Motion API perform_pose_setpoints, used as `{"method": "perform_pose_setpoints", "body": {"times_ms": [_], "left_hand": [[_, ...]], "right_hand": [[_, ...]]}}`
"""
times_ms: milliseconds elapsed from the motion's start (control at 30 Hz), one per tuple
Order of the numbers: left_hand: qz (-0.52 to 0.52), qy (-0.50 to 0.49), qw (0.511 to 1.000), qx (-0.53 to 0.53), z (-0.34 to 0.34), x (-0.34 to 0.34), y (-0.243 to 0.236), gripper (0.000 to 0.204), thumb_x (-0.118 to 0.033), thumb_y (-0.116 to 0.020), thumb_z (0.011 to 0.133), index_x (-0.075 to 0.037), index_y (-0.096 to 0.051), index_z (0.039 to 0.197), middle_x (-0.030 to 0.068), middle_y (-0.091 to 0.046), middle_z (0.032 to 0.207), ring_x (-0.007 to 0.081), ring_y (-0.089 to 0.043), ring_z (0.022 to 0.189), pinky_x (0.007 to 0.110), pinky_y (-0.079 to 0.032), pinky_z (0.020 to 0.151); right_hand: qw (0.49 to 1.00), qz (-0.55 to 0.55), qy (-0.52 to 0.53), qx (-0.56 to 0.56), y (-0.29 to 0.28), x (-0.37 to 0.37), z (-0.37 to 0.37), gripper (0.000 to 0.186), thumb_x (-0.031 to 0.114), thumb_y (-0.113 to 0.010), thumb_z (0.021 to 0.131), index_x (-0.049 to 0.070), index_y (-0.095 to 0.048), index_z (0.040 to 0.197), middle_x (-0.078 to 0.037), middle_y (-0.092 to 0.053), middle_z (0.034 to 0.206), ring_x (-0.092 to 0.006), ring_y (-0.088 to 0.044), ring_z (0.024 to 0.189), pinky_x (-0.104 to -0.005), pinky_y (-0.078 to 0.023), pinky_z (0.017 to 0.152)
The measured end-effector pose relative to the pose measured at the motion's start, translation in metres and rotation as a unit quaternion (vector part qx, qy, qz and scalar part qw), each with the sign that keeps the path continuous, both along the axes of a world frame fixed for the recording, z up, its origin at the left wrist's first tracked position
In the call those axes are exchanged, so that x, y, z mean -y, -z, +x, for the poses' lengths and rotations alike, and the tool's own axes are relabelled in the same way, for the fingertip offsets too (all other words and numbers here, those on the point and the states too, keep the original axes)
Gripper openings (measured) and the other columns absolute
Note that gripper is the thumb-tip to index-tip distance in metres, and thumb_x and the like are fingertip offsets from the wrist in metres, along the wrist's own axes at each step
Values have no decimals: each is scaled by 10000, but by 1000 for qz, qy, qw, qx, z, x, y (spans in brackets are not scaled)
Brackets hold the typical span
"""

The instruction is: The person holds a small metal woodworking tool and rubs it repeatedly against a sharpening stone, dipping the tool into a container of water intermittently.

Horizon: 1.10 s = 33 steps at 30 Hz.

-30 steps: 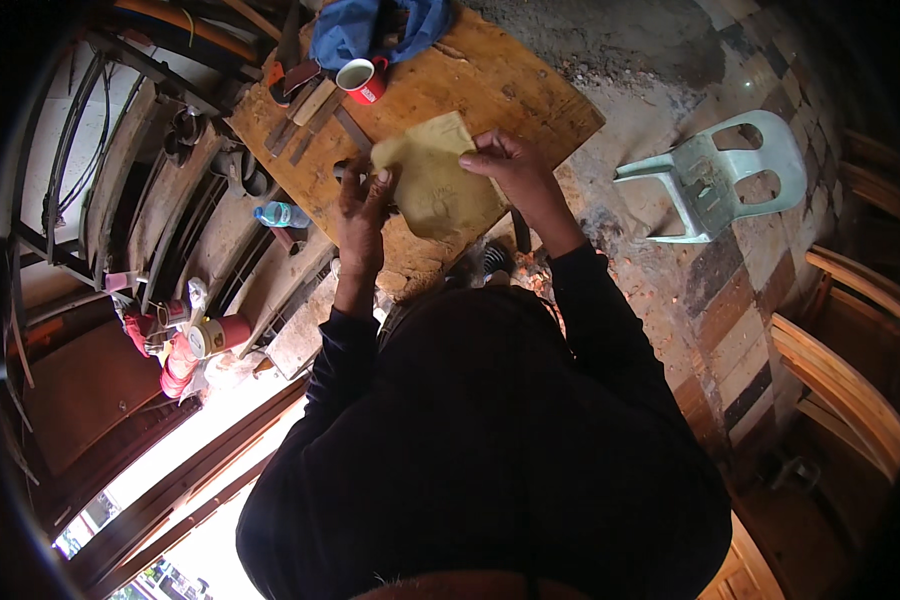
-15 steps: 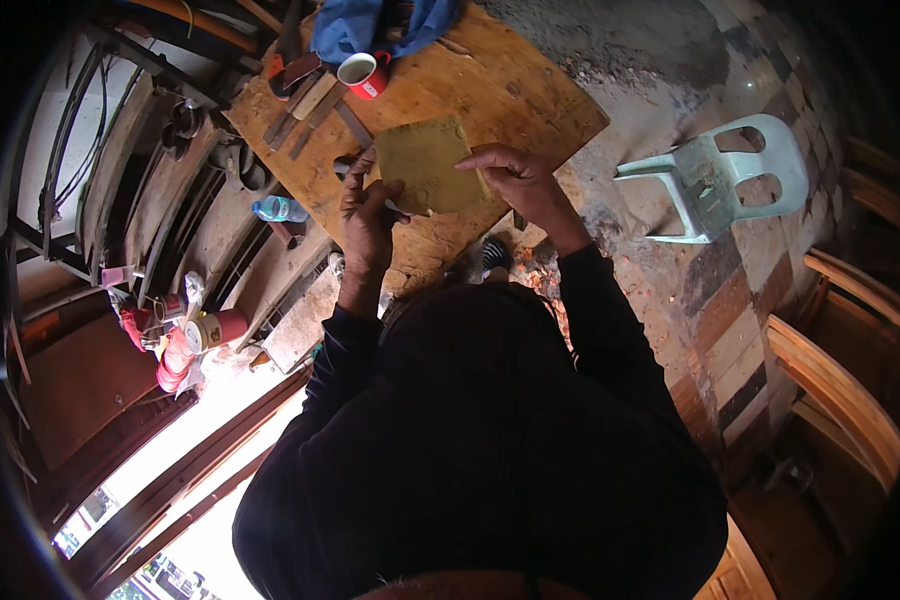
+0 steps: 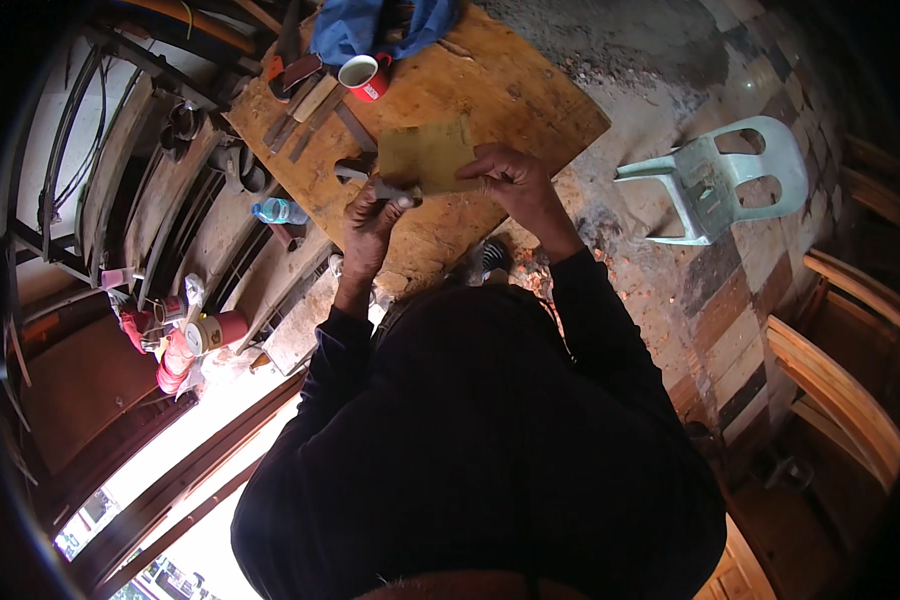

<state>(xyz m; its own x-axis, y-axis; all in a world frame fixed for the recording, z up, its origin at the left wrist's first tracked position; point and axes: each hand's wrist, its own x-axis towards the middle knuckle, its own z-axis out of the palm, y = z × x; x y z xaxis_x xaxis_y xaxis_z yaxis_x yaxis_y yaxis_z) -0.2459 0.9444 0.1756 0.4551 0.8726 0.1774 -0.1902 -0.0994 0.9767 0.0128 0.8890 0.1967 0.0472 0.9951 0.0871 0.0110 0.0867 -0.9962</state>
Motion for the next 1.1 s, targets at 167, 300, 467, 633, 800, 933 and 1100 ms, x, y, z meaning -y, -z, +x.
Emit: {"method": "perform_pose_setpoints", "body": {"times_ms": [167,300,467,633,800,933,1100], "left_hand": [[-126,-68,989,22,11,4,-21,233,-30,-801,957,3,-757,1183,39,-775,1123,117,-688,1031,305,-559,946],[-173,-139,970,100,19,10,-13,198,-9,-833,924,-4,-742,1100,72,-772,1056,131,-701,987,296,-564,924],[-132,-165,966,152,28,12,-17,271,14,-828,913,-19,-694,1146,104,-764,1049,159,-712,939,317,-589,855],[-121,-171,974,83,26,9,-33,344,-3,-802,935,-34,-650,1242,105,-763,1068,163,-714,935,321,-581,800],[-238,-109,962,80,13,8,-11,407,-79,-789,969,-39,-637,1345,80,-768,1061,159,-715,927,287,-557,798],[-290,-65,952,71,17,11,-42,301,-103,-798,969,-12,-699,1239,85,-778,1052,169,-737,885,300,-572,780],[-239,-12,971,-12,7,7,-28,248,-122,-815,959,-3,-746,1165,100,-786,977,191,-768,784,317,-606,705]], "right_hand": [[999,-26,12,15,-5,1,-1,81,18,-790,939,4,-742,1003,-42,-706,1133,-86,-639,843,-246,-509,693],[989,-118,57,-65,-7,1,-16,301,97,-811,943,-2,-663,1185,-30,-707,1004,-36,-492,592,-228,-377,509],[977,-121,92,-152,-25,5,-34,394,63,-807,951,6,-647,1306,-3,-727,938,-2,-506,658,-204,-350,546],[970,-158,77,-167,-12,8,-30,296,78,-804,957,-7,-665,1204,-7,-711,852,1,-434,551,-211,-299,483],[964,-165,105,-180,-4,8,-36,197,94,-814,952,37,-650,1045,19,-657,783,1,-403,516,-223,-279,461],[961,-174,110,-183,4,7,-26,207,95,-828,938,54,-633,994,42,-605,752,3,-387,508,-228,-267,459],[966,-192,71,-160,-16,6,-30,187,137,-818,957,46,-681,1046,22,-676,795,5,-384,507,-222,-283,461]]}}
